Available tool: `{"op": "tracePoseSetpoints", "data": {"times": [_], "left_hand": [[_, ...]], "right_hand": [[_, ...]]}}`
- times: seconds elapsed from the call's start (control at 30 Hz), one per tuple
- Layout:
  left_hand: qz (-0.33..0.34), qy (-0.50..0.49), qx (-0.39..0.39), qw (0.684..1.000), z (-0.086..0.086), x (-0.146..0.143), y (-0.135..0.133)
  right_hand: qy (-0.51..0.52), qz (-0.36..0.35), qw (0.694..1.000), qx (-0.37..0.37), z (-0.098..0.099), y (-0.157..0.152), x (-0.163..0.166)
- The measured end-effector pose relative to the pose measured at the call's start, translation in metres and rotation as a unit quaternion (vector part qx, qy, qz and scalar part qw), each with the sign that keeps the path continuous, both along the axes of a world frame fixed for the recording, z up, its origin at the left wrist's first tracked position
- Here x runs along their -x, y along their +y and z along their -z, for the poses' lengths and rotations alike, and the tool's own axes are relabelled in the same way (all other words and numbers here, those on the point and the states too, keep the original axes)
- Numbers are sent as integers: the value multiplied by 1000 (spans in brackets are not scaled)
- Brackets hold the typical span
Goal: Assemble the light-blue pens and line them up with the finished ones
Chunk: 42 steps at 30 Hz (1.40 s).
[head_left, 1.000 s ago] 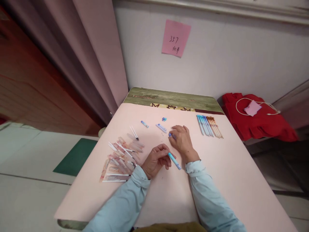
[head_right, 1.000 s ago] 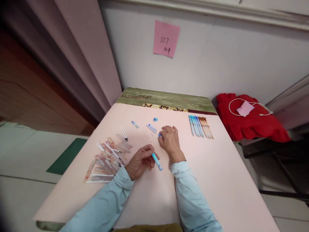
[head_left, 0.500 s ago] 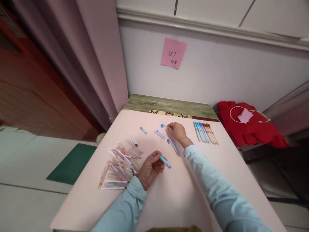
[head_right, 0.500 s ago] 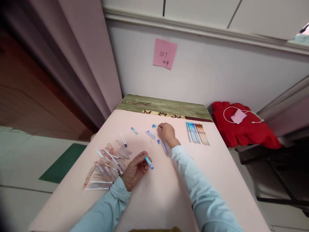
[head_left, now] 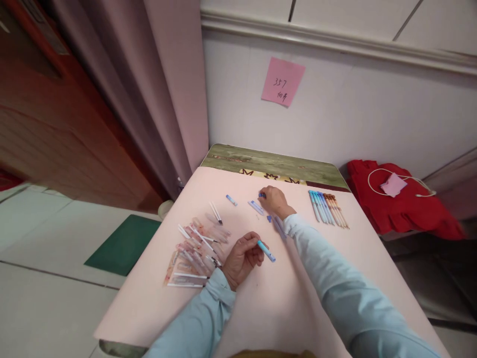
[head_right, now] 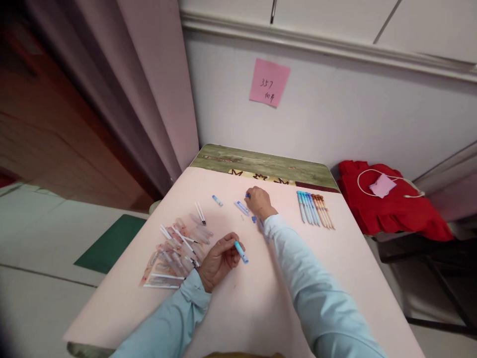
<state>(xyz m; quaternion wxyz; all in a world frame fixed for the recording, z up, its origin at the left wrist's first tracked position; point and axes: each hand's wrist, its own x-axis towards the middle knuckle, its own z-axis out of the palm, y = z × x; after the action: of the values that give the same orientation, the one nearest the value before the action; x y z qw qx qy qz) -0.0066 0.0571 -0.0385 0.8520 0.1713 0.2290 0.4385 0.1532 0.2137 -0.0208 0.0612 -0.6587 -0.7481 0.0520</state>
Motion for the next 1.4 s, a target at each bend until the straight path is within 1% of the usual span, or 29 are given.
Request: {"op": "tracePoseSetpoints", "data": {"times": [0.13,0.2,0.27,0.33,0.4,0.47,0.53,0.63,0.7,0.73,0.9,1.0,1.07,1.27,1.33,1.4], "left_hand": [[8,-6,-2,1000,0,-2,0],[12,-8,-8,1000,1,-2,0],[17,-14,-16,1000,1,-2,0],[31,-24,-29,999,2,-2,-1],[59,-41,-48,996,4,-1,-3],[93,-61,-70,991,6,2,-4],[112,-81,-85,987,9,4,-6],[93,-111,-96,985,13,9,-7],[73,-142,-104,982,15,12,-8],[76,-158,-110,978,15,13,-8],[166,-197,-138,956,15,15,-9],[184,-186,-136,956,13,16,-9],[196,-166,-124,959,11,17,-9],[216,-117,-102,964,6,15,-8],[223,-116,-100,963,5,15,-9],[234,-116,-103,960,4,15,-9]], "right_hand": [[-10,-51,999,12,-8,-16,-17],[-10,-56,998,9,-15,-22,-20],[-4,-51,999,-5,-25,-26,-15],[9,-55,998,-20,-33,-29,1],[27,-81,996,-19,-38,-33,29],[54,-135,989,22,-37,-36,62],[54,-149,987,39,-32,-38,93],[48,-154,985,59,-23,-35,124],[42,-155,985,69,-18,-31,134],[38,-154,985,74,-17,-29,136],[7,-132,987,89,-16,-25,143],[-9,-119,989,88,-19,-29,141],[-18,-110,990,87,-20,-34,133],[-37,-77,994,73,-21,-51,89],[-32,-89,994,62,-23,-53,84],[-14,-131,990,53,-26,-52,89]]}}
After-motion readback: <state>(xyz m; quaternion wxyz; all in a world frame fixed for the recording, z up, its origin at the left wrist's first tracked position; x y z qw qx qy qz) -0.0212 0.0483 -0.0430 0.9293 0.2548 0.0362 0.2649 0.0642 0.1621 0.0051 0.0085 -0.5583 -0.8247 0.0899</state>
